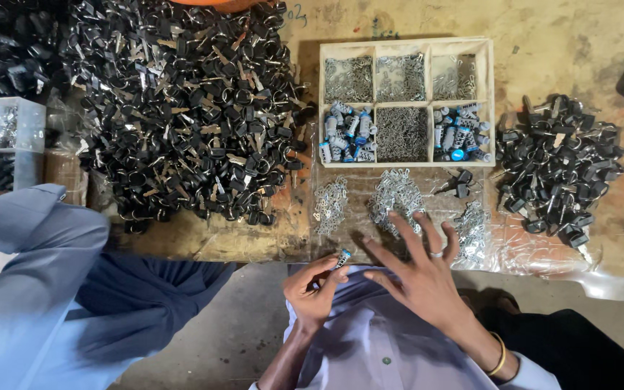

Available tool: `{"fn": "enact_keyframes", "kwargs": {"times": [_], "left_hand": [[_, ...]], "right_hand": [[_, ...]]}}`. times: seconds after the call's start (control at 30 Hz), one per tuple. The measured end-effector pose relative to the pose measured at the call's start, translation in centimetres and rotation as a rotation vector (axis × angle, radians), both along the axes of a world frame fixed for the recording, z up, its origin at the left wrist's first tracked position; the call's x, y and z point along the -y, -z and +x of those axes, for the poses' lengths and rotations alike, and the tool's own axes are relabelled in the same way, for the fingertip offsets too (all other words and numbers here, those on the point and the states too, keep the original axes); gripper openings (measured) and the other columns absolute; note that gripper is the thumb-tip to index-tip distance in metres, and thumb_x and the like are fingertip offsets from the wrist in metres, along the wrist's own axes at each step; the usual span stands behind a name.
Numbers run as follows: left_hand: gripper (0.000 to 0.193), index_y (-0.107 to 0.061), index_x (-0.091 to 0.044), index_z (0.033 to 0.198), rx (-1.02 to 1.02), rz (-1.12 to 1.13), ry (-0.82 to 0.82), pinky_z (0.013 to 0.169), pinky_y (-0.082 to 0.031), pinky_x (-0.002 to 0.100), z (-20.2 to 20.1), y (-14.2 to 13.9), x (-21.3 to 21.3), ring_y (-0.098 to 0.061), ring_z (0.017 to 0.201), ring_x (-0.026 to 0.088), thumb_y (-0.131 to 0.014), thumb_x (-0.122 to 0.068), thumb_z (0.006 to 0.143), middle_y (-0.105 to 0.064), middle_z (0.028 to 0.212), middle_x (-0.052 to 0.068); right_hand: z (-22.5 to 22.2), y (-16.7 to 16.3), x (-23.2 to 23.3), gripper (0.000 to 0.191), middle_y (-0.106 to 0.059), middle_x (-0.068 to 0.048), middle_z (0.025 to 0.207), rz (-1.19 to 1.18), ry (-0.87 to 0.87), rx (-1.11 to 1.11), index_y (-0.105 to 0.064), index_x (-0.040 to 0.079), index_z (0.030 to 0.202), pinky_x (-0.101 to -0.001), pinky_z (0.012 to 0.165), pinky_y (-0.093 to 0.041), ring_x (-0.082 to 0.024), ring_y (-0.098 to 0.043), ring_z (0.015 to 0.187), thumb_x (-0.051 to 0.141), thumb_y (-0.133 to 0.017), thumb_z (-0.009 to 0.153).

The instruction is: The person sits at a workbench assembling small electrical switch components. They pick black plastic housings and blue internal parts, fit the parts together by hand, and place finished assemblies into a compartmented box, repeating the cycle continuously.

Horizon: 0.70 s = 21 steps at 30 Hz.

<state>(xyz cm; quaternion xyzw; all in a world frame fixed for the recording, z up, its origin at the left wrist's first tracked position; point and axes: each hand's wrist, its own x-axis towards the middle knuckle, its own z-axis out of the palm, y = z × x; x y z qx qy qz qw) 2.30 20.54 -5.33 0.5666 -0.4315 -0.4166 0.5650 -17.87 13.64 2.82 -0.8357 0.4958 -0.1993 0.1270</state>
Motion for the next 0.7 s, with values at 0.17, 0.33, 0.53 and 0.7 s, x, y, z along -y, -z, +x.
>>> {"fn": "enact_keyframes", "kwargs": {"times": [0.17,0.33,0.53,0.7], "left_hand": [[0.021,-0.075,0.006,0.104,0.007,0.004,-0.026,0.056,-0.056,0.021,0.2,-0.3,-0.2,-0.079,0.073,0.019,-0.082,0.002,0.085,-0.079,0.106,0.020],[0.023,-0.075,0.005,0.103,0.036,0.031,-0.021,0.053,-0.053,0.020,0.2,0.0,-0.1,-0.079,0.072,0.019,-0.084,0.002,0.083,-0.080,0.102,0.019],[0.022,-0.074,0.002,0.106,-0.023,-0.025,0.138,0.059,-0.060,0.022,-1.2,0.6,0.4,-0.079,0.078,0.018,-0.083,0.002,0.086,-0.079,0.107,0.017],[0.023,-0.074,0.001,0.105,-0.009,0.004,0.211,0.056,-0.058,0.023,-2.9,0.5,0.9,-0.080,0.075,0.017,-0.085,0.003,0.084,-0.080,0.105,0.015]], "right_hand": [[0.6,0.1,0.0,0.056,-0.036,-0.014,0.156,0.077,-0.059,-0.003,-0.065,0.028,0.136,-0.0642,0.114,-0.012,-0.041,-0.027,0.143,0.055,-0.067,0.087],[-1.0,1.2,-0.3,0.037,-0.048,-0.005,0.149,0.006,-0.062,0.016,-0.074,0.027,0.114,-0.0640,0.113,-0.015,-0.035,-0.033,0.141,0.037,-0.076,0.078],[-3.4,2.9,-1.2,0.027,-0.068,0.006,0.113,0.071,-0.237,0.276,-0.076,0.021,0.104,-0.0513,0.107,-0.029,-0.017,-0.059,0.115,0.017,-0.082,0.077],[-3.5,2.5,-1.5,0.026,-0.072,-0.001,0.099,0.139,0.072,0.436,-0.077,0.012,0.106,-0.0346,0.092,-0.043,-0.019,-0.066,0.093,0.005,-0.078,0.081]]}}
